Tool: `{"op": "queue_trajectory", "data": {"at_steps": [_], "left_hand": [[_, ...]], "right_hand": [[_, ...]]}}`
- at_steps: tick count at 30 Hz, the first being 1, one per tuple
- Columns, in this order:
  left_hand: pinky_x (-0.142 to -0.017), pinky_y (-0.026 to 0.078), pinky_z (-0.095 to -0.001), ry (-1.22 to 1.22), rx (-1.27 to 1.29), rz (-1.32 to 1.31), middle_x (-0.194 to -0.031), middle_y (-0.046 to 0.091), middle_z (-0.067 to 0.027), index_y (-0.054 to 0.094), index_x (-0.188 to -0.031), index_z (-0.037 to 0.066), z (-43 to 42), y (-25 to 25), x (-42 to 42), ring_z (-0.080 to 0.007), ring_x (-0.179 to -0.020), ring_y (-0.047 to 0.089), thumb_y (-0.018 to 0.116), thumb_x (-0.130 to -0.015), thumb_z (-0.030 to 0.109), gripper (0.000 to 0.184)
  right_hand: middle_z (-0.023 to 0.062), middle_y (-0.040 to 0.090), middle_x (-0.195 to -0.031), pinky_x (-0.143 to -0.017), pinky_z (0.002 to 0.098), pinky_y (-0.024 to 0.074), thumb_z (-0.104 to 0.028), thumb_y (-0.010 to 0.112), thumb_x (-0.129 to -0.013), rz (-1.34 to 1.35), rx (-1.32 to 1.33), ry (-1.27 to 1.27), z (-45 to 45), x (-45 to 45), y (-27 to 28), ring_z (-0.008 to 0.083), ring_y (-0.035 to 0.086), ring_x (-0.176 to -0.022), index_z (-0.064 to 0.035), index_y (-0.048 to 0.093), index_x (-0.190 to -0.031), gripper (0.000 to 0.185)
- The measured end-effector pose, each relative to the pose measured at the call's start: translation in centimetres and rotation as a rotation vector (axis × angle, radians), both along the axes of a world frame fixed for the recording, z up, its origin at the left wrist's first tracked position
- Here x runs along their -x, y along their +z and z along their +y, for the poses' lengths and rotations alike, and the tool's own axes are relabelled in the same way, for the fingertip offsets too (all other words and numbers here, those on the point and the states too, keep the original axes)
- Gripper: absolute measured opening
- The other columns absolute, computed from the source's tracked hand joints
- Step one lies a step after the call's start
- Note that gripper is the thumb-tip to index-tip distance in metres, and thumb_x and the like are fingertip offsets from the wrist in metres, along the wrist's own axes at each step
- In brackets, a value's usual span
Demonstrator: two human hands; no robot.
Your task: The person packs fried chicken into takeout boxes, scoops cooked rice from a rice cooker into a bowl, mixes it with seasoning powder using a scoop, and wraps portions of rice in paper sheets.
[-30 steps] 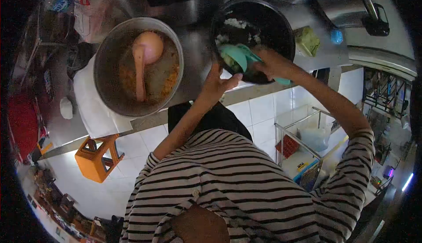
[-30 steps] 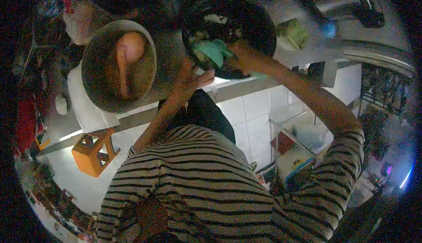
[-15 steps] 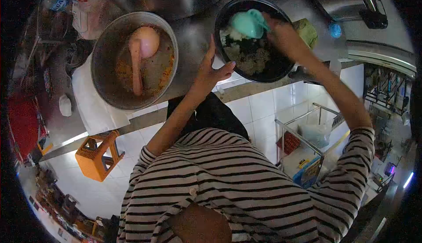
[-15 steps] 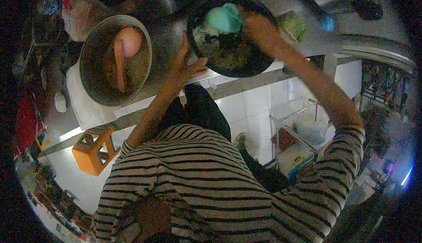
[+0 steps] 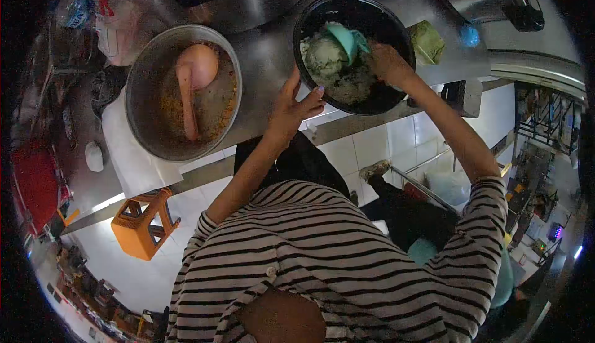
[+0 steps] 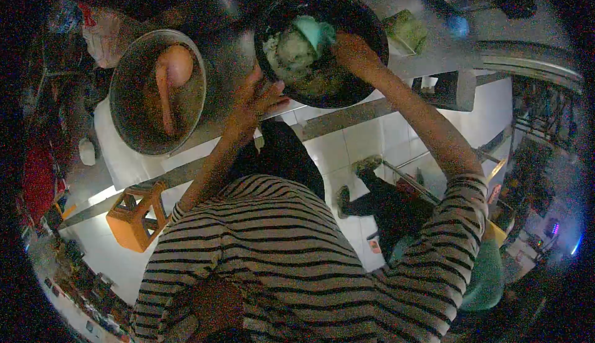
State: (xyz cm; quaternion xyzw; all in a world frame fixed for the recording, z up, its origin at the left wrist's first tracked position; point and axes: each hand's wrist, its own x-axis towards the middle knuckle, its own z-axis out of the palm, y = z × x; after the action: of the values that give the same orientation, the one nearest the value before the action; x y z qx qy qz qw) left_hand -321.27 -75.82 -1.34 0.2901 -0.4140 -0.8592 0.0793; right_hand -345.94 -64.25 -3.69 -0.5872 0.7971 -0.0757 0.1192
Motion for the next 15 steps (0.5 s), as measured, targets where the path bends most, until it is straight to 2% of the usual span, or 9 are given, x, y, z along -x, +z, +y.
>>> {"op": "queue_trajectory", "data": {"at_steps": [1, 4, 7, 10, 13, 15], "left_hand": [[-0.075, 0.051, -0.0326, 0.007, -0.029, -0.013, -0.136, 0.011, -0.0255, 0.008, -0.135, 0.005, 0.2, 0.2, 0.0, -0.0231, -0.092, 0.056, 0.061, -0.08, 0.019, 0.078], [-0.075, 0.051, -0.0321, 0.067, -0.017, -0.027, -0.134, 0.018, -0.0228, 0.013, -0.134, 0.005, 0.8, -0.8, 0.3, -0.0208, -0.091, 0.056, 0.06, -0.08, 0.016, 0.072], [-0.075, 0.052, -0.0317, 0.05, -0.058, 0.022, -0.127, 0.03, -0.0185, 0.018, -0.133, 0.002, 0.6, 0.7, 0.1, -0.0194, -0.09, 0.055, 0.058, -0.081, 0.014, 0.066], [-0.075, 0.052, -0.0308, 0.052, 0.074, -0.033, -0.114, 0.041, -0.0141, 0.025, -0.129, 0.0, 0.3, 1.2, 0.1, -0.0179, -0.09, 0.054, 0.056, -0.082, 0.013, 0.057], [-0.075, 0.052, -0.0301, 0.144, 0.043, -0.026, -0.111, 0.044, -0.0133, 0.027, -0.127, -0.001, 1.2, 0.5, 0.2, -0.0177, -0.089, 0.054, 0.056, -0.082, 0.012, 0.055], [-0.075, 0.052, -0.0297, 0.124, 0.053, 0.029, -0.113, 0.042, -0.0141, 0.026, -0.127, -0.002, 0.7, 0.3, 0.7, -0.0178, -0.089, 0.054, 0.056, -0.082, 0.011, 0.056]], "right_hand": [[0.0239, 0.057, -0.072, -0.059, 0.0423, 0.0477, -0.013, 0.046, -0.083, -0.06, -0.029, 0.054, -0.7, -0.7, 1.0, 0.0346, 0.059, -0.064, -0.0023, 0.042, -0.114, 0.033], [0.0191, 0.057, -0.068, -0.05, 0.037, 0.048, -0.013, 0.045, -0.084, -0.398, -0.55, -0.181, -2.7, -5.0, 7.8, 0.025, 0.058, -0.05, -0.0022, 0.042, -0.114, 0.032], [0.0154, 0.056, -0.065, -0.042, 0.0322, 0.0468, -0.013, 0.046, -0.084, -0.31, -0.326, -0.085, -2.0, -6.0, 6.9, 0.0167, 0.054, -0.042, -0.002, 0.042, -0.115, 0.033], [0.0156, 0.056, -0.065, -0.041, 0.0297, 0.046, -0.011, 0.045, -0.084, -0.448, -0.485, -0.129, -2.0, -5.9, 8.2, 0.0169, 0.053, -0.041, -0.0019, 0.042, -0.116, 0.033], [0.0152, 0.057, -0.065, -0.041, 0.029, 0.0455, -0.011, 0.045, -0.084, -0.493, -0.428, -0.032, -1.5, -5.7, 6.6, 0.0164, 0.052, -0.04, -0.0022, 0.041, -0.118, 0.035], [0.0146, 0.057, -0.065, -0.04, 0.0289, 0.0451, -0.012, 0.045, -0.085, -0.477, -0.445, -0.079, -1.6, -5.3, 6.2, 0.0158, 0.052, -0.04, -0.0019, 0.042, -0.118, 0.035]]}}
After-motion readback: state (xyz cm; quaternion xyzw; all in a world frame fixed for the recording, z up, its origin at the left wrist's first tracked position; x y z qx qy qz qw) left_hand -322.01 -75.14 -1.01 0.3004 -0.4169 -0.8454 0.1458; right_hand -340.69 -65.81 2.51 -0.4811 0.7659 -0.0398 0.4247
